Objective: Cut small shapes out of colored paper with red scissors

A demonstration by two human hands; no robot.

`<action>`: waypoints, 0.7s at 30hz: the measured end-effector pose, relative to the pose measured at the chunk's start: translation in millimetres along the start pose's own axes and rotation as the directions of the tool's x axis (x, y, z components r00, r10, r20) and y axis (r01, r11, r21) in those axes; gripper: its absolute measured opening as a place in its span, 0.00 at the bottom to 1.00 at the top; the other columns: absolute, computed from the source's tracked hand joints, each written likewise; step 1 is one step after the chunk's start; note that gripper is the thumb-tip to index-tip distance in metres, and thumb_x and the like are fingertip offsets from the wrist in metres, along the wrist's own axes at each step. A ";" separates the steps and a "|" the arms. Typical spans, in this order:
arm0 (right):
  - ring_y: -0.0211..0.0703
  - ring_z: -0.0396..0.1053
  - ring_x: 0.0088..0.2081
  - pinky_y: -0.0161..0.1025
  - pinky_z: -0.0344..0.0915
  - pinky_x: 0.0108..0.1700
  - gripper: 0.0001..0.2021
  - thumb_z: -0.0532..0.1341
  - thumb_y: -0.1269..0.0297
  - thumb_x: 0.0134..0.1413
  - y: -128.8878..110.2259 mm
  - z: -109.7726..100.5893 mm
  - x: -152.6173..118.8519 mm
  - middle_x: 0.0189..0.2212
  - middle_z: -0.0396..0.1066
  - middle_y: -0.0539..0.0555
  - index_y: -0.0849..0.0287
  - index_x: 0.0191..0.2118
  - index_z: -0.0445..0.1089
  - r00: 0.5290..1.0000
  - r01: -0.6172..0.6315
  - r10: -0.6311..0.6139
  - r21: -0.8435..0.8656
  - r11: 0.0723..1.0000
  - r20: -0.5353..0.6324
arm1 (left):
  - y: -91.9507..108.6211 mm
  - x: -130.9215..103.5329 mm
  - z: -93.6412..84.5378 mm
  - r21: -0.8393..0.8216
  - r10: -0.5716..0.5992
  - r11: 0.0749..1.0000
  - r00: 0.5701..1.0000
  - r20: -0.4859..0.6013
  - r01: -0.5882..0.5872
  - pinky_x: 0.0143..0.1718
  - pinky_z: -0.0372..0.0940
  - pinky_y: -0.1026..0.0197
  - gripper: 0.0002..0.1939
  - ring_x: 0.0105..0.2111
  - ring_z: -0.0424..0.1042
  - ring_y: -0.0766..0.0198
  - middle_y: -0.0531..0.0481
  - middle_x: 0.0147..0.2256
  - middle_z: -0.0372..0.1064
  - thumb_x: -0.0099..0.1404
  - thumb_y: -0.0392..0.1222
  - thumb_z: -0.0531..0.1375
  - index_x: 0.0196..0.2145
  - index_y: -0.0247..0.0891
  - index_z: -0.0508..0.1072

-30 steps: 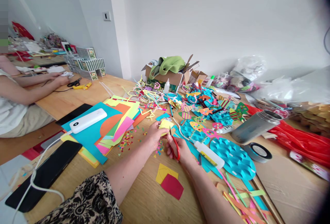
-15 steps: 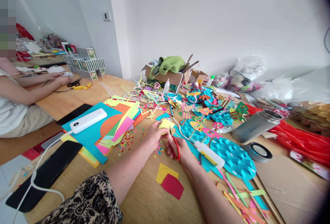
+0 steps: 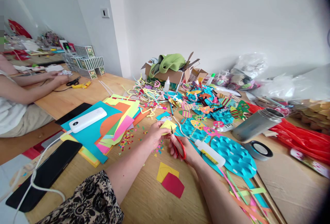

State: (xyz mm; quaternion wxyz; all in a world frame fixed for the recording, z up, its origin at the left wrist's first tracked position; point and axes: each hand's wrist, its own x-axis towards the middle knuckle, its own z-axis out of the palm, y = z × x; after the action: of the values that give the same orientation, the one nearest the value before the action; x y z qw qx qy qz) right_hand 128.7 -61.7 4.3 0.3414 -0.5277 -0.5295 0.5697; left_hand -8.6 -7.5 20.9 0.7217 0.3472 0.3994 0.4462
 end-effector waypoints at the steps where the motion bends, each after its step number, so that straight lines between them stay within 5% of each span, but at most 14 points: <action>1: 0.30 0.61 0.14 0.26 0.52 0.13 0.30 0.53 0.34 0.54 -0.5 -0.2 -0.3 0.16 0.67 0.48 0.61 0.27 0.65 1.000 -0.002 0.002 -0.002 1.000 0.003 | 0.6 -0.4 0.3 -0.001 -0.009 1.000 1.000 -0.004 0.009 0.26 0.64 0.64 0.14 0.24 0.69 0.67 0.53 0.25 0.70 0.42 0.30 0.65 0.30 0.35 0.70; 7: 0.31 0.62 0.14 0.26 0.52 0.12 0.29 0.53 0.34 0.54 -1.6 0.0 -1.0 0.16 0.67 0.48 0.61 0.27 0.65 1.000 -0.005 0.005 -0.013 1.000 0.005 | 3.3 -1.3 1.8 0.003 -0.039 0.999 0.998 -0.050 0.040 0.25 0.63 0.65 0.16 0.24 0.69 0.68 0.53 0.26 0.71 0.40 0.29 0.66 0.31 0.35 0.72; 21: 0.33 0.63 0.15 0.26 0.54 0.11 0.30 0.52 0.33 0.54 -6.1 -0.5 -4.7 0.17 0.67 0.49 0.61 0.28 0.65 0.999 -0.001 0.001 -0.007 1.000 0.046 | -0.4 3.9 -4.7 0.036 -0.004 0.999 0.999 0.039 0.002 0.26 0.64 0.65 0.16 0.25 0.69 0.67 0.51 0.27 0.72 0.40 0.31 0.65 0.31 0.35 0.71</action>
State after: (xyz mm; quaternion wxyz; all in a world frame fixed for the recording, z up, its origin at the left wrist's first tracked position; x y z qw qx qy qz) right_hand 129.1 -64.8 11.3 0.3268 -0.5159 -0.5391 0.5800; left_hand -11.5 -3.4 17.5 0.7237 0.3683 0.3936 0.4309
